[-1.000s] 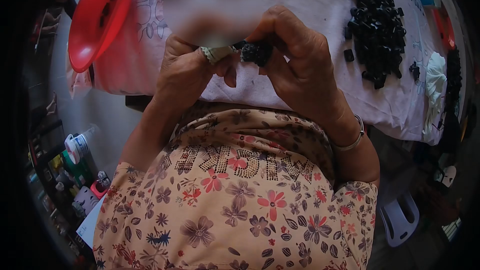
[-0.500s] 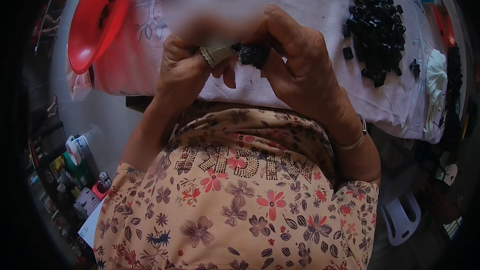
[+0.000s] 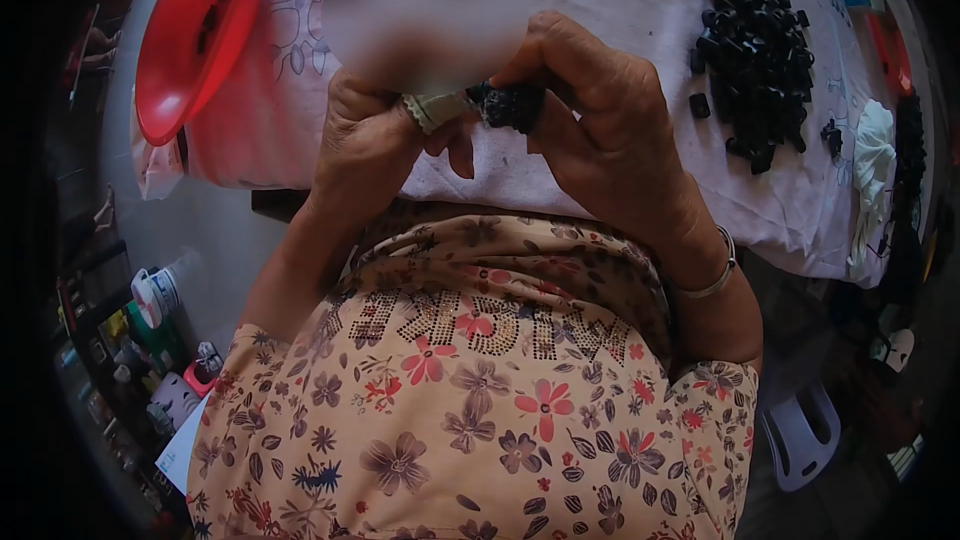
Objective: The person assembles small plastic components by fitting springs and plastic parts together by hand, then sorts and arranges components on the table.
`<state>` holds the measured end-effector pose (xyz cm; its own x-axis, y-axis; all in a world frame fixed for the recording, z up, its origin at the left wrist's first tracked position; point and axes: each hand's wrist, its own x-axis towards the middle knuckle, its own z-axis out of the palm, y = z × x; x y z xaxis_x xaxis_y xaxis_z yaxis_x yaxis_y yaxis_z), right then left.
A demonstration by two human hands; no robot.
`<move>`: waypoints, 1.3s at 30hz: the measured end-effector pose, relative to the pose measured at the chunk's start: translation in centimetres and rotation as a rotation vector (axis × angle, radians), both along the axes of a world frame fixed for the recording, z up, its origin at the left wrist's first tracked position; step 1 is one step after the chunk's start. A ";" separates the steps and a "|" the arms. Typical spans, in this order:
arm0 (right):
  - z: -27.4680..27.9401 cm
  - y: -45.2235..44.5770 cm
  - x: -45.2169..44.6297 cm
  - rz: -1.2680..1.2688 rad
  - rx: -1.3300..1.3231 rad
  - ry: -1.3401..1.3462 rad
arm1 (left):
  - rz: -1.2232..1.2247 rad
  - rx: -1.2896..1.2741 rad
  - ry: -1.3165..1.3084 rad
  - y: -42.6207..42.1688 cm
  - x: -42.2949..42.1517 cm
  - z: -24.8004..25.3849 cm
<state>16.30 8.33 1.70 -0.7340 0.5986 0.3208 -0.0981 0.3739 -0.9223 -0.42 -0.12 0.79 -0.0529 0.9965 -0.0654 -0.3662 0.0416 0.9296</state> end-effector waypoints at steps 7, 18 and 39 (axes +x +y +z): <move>0.3 0.2 0.4 0.013 0.138 -0.114 | 0.008 0.030 0.042 -0.3 0.7 0.0; 0.3 0.2 0.5 0.048 0.126 -0.133 | 0.042 0.109 0.214 -0.7 1.5 -0.4; -0.1 1.1 0.4 0.037 -0.059 -0.110 | 0.028 -0.005 0.188 0.2 0.0 -0.1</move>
<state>16.69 9.45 1.59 -0.7848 0.5858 0.2022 -0.0077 0.3170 -0.9484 -0.43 0.06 0.73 -0.0924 0.9941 -0.0563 -0.1872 0.0382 0.9816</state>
